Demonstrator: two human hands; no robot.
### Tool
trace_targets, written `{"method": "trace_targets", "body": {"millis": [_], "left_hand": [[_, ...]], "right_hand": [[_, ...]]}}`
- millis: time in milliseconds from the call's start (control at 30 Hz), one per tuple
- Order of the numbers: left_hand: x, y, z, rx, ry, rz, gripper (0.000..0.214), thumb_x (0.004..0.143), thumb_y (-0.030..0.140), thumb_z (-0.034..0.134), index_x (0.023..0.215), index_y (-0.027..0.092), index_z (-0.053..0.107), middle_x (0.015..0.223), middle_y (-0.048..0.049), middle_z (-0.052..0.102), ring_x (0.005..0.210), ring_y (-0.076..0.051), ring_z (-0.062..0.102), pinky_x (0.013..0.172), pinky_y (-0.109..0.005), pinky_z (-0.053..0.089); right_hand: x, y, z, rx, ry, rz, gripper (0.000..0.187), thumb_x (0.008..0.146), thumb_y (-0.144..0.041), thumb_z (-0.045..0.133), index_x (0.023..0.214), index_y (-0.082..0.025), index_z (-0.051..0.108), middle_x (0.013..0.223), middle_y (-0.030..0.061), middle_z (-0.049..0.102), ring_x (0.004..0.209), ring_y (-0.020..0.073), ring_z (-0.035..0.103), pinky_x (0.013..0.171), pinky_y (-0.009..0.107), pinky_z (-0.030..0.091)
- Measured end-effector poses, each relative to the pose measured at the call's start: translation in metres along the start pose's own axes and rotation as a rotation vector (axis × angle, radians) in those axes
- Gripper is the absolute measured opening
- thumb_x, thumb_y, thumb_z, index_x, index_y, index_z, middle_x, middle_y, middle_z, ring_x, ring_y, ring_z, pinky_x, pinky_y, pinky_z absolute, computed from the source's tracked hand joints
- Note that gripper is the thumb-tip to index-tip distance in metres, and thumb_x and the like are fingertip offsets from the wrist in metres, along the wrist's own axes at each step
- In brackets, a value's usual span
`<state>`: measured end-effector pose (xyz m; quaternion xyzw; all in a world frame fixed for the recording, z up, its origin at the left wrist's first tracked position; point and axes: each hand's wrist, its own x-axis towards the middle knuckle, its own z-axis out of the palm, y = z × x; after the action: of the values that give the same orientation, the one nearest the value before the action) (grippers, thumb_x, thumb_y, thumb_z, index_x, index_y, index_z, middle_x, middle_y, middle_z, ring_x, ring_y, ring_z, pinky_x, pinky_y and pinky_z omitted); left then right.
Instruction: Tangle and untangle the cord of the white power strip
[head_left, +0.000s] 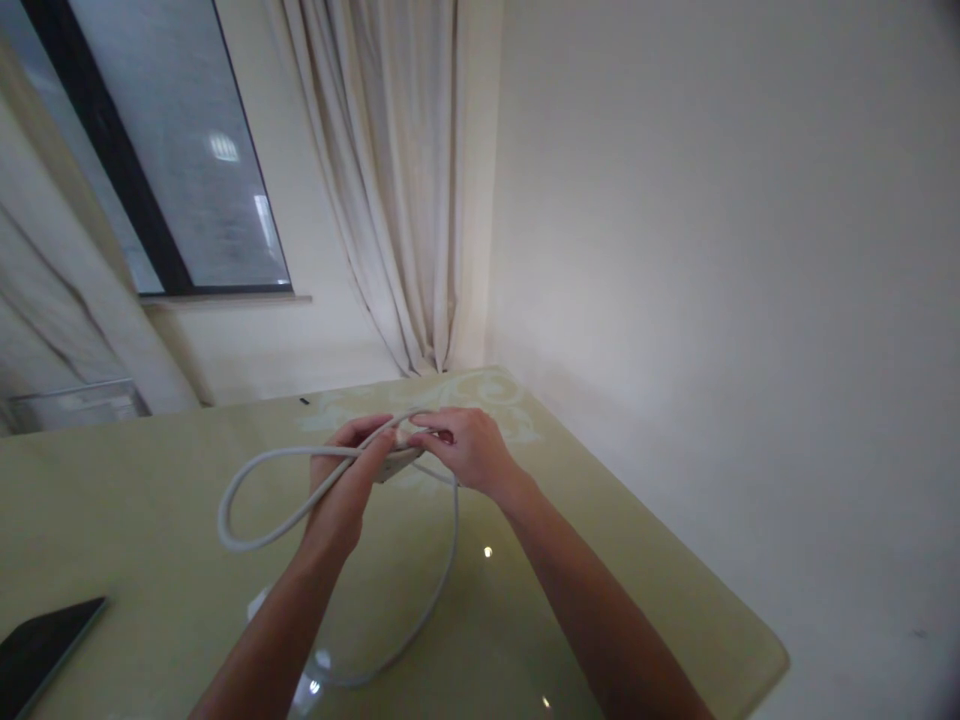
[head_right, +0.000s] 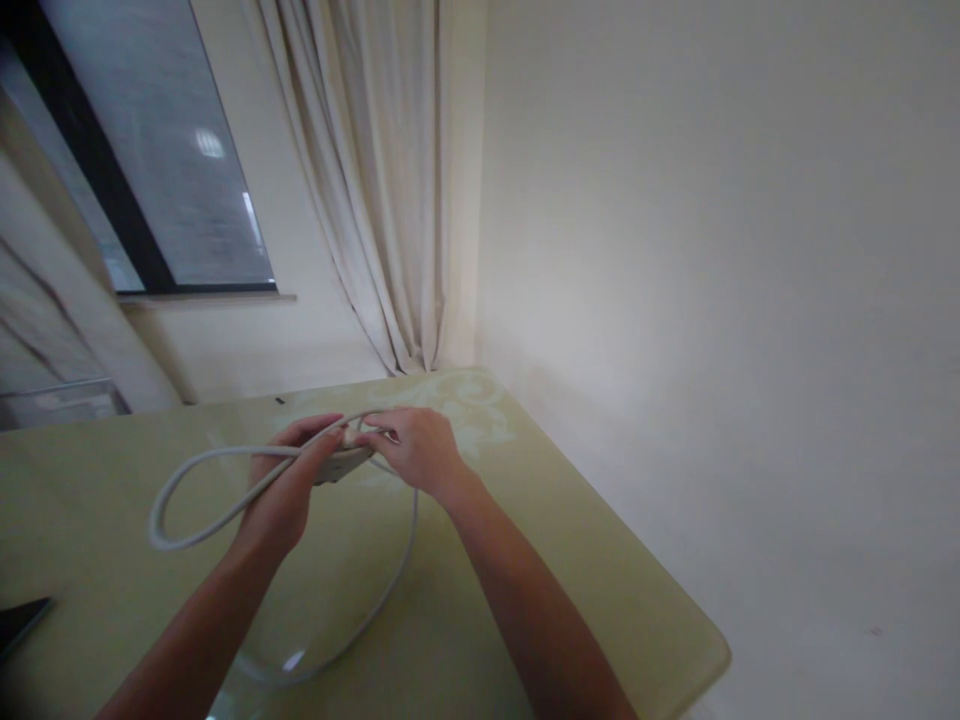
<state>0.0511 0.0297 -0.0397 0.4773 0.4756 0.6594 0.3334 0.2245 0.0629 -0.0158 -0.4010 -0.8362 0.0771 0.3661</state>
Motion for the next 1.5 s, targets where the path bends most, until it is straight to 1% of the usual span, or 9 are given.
{"method": "trace_targets", "body": {"millis": [267,367,667,867,1000,1133,1333,1433,1500], "left_hand": [[0.000,-0.014,0.000,-0.129,-0.168,-0.290,0.040,0.082,0.055,0.068,0.104,0.022,0.073,0.122,-0.0089,0.074,0.116,-0.030,0.067,0.084,-0.044,0.061],[-0.001,-0.015,-0.001,-0.127,-0.230,-0.204,0.042,0.084,0.052,0.070,0.114,0.023,0.071,0.128,-0.0091,0.072,0.122,-0.029,0.066,0.098,-0.046,0.056],[0.001,-0.011,-0.010,0.105,-0.151,0.091,0.056,0.078,0.039,0.077,0.131,0.027,0.066,0.142,-0.0106,0.061,0.131,-0.031,0.059,0.111,-0.048,0.048],[0.008,-0.023,-0.006,0.324,-0.025,0.207,0.076,0.062,0.016,0.076,0.136,0.028,0.064,0.160,-0.0129,0.036,0.133,-0.034,0.055,0.091,-0.040,0.060],[0.005,-0.022,-0.001,0.302,0.001,0.149,0.064,0.063,0.016,0.071,0.126,0.028,0.070,0.138,-0.0105,0.060,0.122,-0.032,0.061,0.090,-0.039,0.058],[0.007,-0.008,-0.008,-0.077,-0.092,-0.129,0.043,0.067,0.026,0.070,0.110,0.021,0.075,0.105,-0.0062,0.074,0.099,-0.025,0.068,0.078,-0.032,0.057],[0.030,-0.003,-0.036,-0.410,0.068,-0.347,0.030,0.066,0.021,0.071,0.096,0.023,0.076,0.116,-0.0039,0.074,0.109,-0.023,0.069,0.080,-0.035,0.062],[0.037,-0.012,-0.043,-0.386,0.092,-0.335,0.027,0.068,0.023,0.078,0.095,0.024,0.077,0.113,-0.0031,0.076,0.108,-0.020,0.069,0.089,-0.032,0.060],[0.038,-0.020,-0.044,-0.331,0.045,-0.263,0.028,0.068,0.030,0.085,0.094,0.024,0.078,0.112,-0.0021,0.076,0.108,-0.018,0.068,0.095,-0.030,0.057]], "right_hand": [[-0.001,-0.004,0.001,-0.043,0.014,0.011,0.022,0.100,-0.042,0.067,0.112,-0.032,0.083,0.092,0.0014,0.079,0.082,0.0161,0.069,0.072,0.027,0.042],[0.001,0.000,0.000,0.047,0.048,0.034,0.019,0.099,-0.039,0.069,0.106,-0.029,0.084,0.088,0.0011,0.077,0.079,0.0146,0.066,0.074,0.025,0.043],[0.003,0.007,0.015,0.257,0.004,0.022,0.019,0.098,-0.030,0.072,0.109,-0.019,0.083,0.086,0.0035,0.073,0.079,0.0142,0.063,0.077,0.025,0.043],[0.000,-0.008,0.031,0.173,0.035,0.023,0.021,0.102,-0.032,0.064,0.106,-0.023,0.082,0.084,0.0022,0.067,0.080,0.0147,0.061,0.076,0.025,0.042],[-0.003,-0.014,0.029,0.095,0.042,0.036,0.024,0.104,-0.036,0.061,0.108,-0.024,0.081,0.090,0.0022,0.068,0.084,0.0150,0.062,0.076,0.025,0.041],[-0.003,-0.005,0.014,0.028,0.061,0.025,0.024,0.103,-0.038,0.061,0.107,-0.026,0.082,0.091,0.0026,0.071,0.082,0.0154,0.063,0.073,0.026,0.040],[0.005,0.032,-0.011,0.253,0.250,0.118,0.024,0.099,-0.034,0.063,0.096,-0.020,0.083,0.081,0.0030,0.074,0.073,0.0154,0.061,0.069,0.026,0.041],[0.008,0.059,-0.013,0.287,0.398,0.284,0.030,0.100,-0.035,0.058,0.100,-0.018,0.083,0.087,0.0051,0.078,0.076,0.0173,0.065,0.069,0.027,0.043],[0.007,0.078,-0.009,0.218,0.402,0.429,0.031,0.100,-0.035,0.056,0.102,-0.017,0.082,0.092,0.0065,0.079,0.082,0.0188,0.067,0.073,0.027,0.044]]}}
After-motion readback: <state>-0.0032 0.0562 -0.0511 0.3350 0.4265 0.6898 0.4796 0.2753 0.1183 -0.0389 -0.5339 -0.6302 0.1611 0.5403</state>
